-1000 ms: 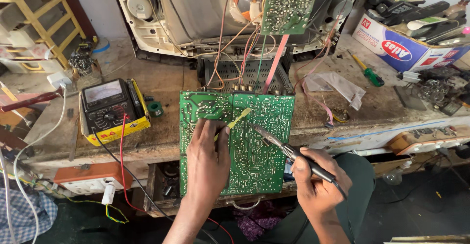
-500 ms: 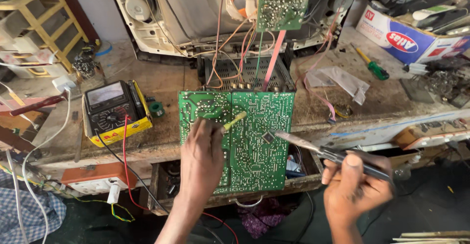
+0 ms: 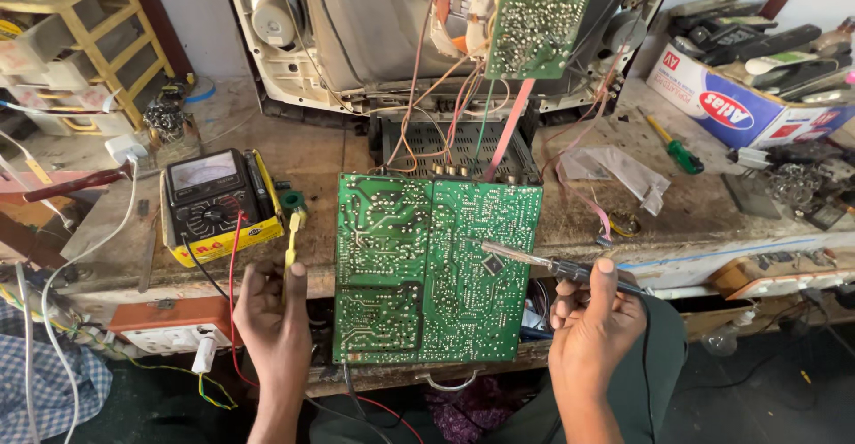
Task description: The person tests a green circuit board using multimeter probes, touching probe tips to various points on the board while a multimeter sits on the bench. They then pick up a soldering iron and solder the board, applying flux and working on its solder side.
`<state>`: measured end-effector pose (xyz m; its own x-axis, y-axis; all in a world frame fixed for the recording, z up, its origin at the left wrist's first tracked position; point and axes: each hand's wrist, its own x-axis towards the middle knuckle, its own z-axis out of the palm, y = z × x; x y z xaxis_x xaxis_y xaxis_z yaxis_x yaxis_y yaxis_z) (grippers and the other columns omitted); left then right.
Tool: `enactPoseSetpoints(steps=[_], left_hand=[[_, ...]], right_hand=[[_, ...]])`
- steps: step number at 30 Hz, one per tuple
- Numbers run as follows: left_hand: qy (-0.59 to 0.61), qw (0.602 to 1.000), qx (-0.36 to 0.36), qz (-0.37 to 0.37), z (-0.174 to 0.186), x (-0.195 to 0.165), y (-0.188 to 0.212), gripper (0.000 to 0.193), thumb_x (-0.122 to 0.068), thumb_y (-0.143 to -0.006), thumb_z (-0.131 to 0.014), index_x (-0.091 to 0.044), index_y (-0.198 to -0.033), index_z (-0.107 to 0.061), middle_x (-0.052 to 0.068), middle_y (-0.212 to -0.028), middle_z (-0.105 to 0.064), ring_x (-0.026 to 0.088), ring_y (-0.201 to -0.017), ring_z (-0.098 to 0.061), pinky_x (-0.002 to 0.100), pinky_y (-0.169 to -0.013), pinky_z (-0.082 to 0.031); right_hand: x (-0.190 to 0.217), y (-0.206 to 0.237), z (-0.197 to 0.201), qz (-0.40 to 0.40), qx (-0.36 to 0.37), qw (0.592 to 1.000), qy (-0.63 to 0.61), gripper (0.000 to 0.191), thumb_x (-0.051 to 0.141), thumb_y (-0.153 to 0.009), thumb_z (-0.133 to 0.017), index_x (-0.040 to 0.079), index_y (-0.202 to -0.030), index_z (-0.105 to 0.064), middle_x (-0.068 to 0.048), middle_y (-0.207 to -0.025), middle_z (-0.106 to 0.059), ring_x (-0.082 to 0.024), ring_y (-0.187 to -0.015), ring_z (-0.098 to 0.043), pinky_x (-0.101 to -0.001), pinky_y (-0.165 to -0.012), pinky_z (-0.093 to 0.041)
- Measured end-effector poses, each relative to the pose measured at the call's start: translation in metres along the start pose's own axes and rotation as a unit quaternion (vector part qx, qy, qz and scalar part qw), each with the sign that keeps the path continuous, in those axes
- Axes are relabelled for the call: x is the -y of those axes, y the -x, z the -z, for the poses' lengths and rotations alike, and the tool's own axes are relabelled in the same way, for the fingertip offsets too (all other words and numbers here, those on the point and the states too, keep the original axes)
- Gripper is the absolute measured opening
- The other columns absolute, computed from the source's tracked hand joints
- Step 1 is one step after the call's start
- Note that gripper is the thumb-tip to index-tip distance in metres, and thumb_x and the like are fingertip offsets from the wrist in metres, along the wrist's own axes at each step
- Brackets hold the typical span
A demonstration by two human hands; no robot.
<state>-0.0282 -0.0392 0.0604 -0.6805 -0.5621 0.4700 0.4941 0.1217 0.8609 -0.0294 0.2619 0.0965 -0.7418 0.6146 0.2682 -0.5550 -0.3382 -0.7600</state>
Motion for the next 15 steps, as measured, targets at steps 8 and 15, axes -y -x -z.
enactPoseSetpoints(steps=[8,15], left_hand=[[0.064,0.996,0.012,0.061,0.001,0.034,0.014,0.022,-0.013,-0.099,-0.07,0.002,-0.113,-0.063,0.0,-0.084,-0.067,0.001,-0.074,-0.055,0.018,-0.061,-0.038],[0.11,0.991,0.048,0.055,-0.006,0.033,0.021,0.02,-0.011,-0.098,-0.07,0.004,-0.109,-0.064,0.003,-0.094,-0.07,0.003,-0.084,-0.059,0.019,-0.073,-0.045]], right_hand=[[-0.007,0.0,-0.002,-0.005,0.001,1.0,0.01,0.033,0.033,-0.102,-0.07,0.007,-0.086,-0.057,-0.008,-0.069,-0.064,-0.012,-0.046,-0.051,-0.0268,-0.04,-0.035],[-0.012,0.0,-0.003,-0.009,-0.001,1.0,0.018,0.035,0.034,-0.101,-0.071,0.007,-0.085,-0.056,-0.009,-0.069,-0.064,-0.012,-0.047,-0.052,-0.027,-0.04,-0.036]])
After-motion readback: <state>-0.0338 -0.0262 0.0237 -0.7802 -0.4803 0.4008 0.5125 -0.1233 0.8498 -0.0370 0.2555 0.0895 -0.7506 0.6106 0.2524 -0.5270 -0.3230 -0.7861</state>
